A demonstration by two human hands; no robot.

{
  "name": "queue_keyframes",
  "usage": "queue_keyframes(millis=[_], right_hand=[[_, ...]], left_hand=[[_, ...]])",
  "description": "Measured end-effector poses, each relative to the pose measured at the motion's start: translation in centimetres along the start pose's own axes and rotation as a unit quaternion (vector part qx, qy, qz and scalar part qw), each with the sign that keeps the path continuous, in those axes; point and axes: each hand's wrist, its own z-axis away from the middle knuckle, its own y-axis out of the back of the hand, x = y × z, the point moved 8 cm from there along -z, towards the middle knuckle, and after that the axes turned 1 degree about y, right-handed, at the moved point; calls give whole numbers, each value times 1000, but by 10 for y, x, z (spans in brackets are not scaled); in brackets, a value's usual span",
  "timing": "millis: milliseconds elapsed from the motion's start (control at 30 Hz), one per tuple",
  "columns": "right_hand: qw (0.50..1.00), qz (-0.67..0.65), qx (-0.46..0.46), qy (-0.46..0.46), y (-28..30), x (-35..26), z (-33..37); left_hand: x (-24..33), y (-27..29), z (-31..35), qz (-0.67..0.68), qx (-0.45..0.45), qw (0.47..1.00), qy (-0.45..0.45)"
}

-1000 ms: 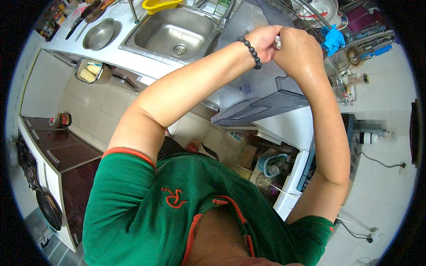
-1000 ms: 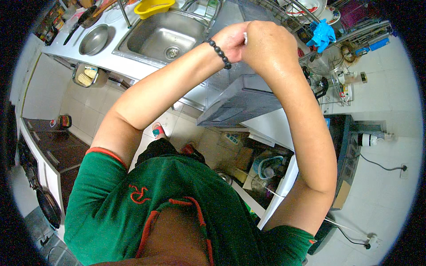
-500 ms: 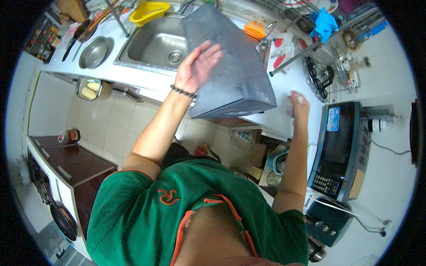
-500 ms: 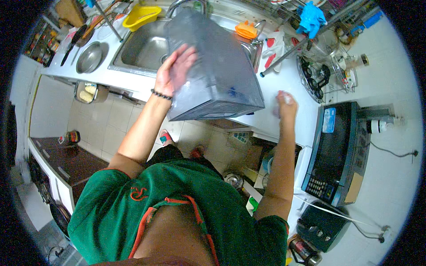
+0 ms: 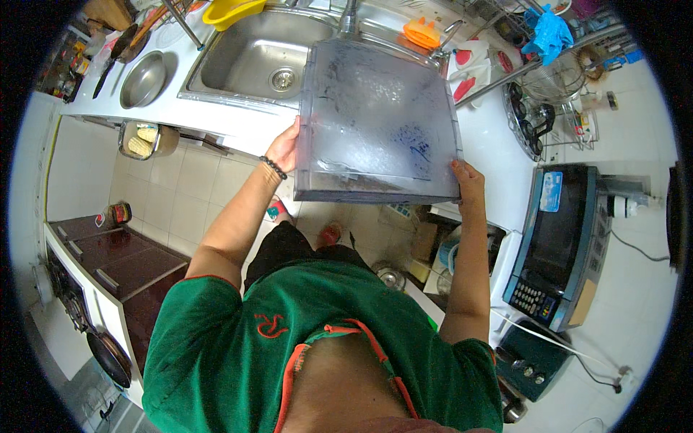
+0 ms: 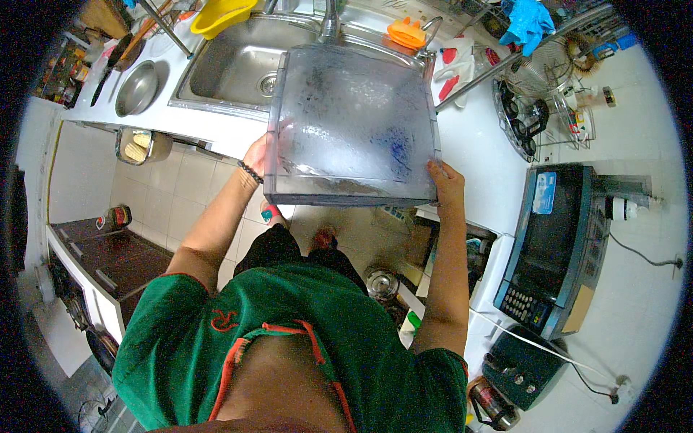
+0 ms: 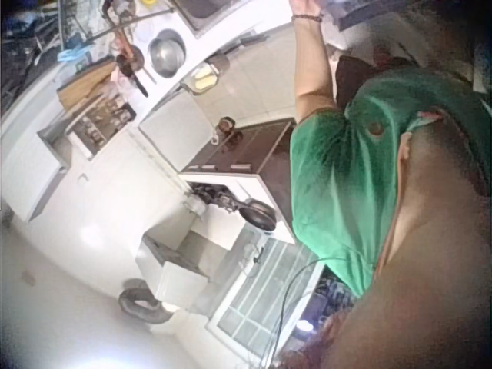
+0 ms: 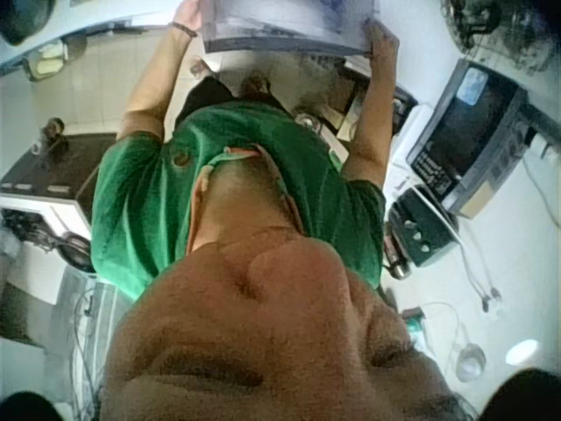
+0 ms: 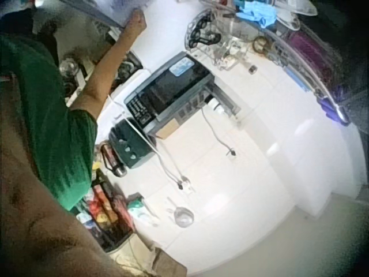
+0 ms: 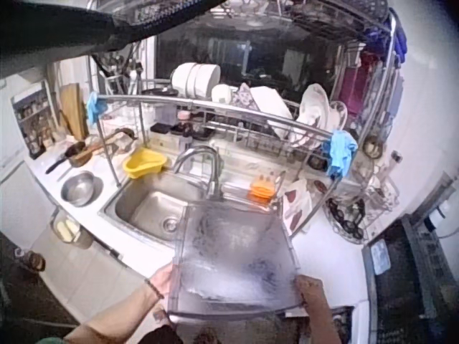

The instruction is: The person washes a transparent plastic drawer and a small rectangular plastic piece from a dishwasher. They scrub both items with a cloth under running water at the kitchen sink, rinse them, and wipe them dry before placing them aside.

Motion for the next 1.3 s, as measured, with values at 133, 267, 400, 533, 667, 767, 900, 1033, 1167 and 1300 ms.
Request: queue_keyframes(millis=[133, 267, 400, 533, 667, 767, 900, 1033, 1167, 1300], right_hand=[[994, 86, 40, 57, -13, -5, 3], [991, 68, 51, 100, -29, 11, -5], [989, 77, 25, 124, -66, -3, -12], [989, 117, 15, 89, -78, -13, -12], [988, 100, 10, 116, -67, -9, -19], [980, 172, 59, 74, -33, -17, -30], [981, -18, -118, 151, -92, -113, -11], [968, 16, -175, 179, -123, -147, -9], [940, 108, -179, 270, -150, -171, -14], [926, -19, -266, 268, -182, -200, 18]], left_hand=[[5, 84, -15, -289, 238, 927, 26], [38, 75, -3, -414, 250, 856, -181], [58, 158, -6, -356, 233, 891, -158], [75, 136, 5, -489, 302, 814, -78], [81, 127, 14, -453, 323, 828, -65], [103, 95, 30, -381, 362, 844, -104], [121, 52, 33, -582, 330, 725, -164], [127, 6, 34, -744, 323, 531, -244], [116, -76, 17, -661, 181, 657, -315], [85, -131, -35, -583, 43, 755, -298]])
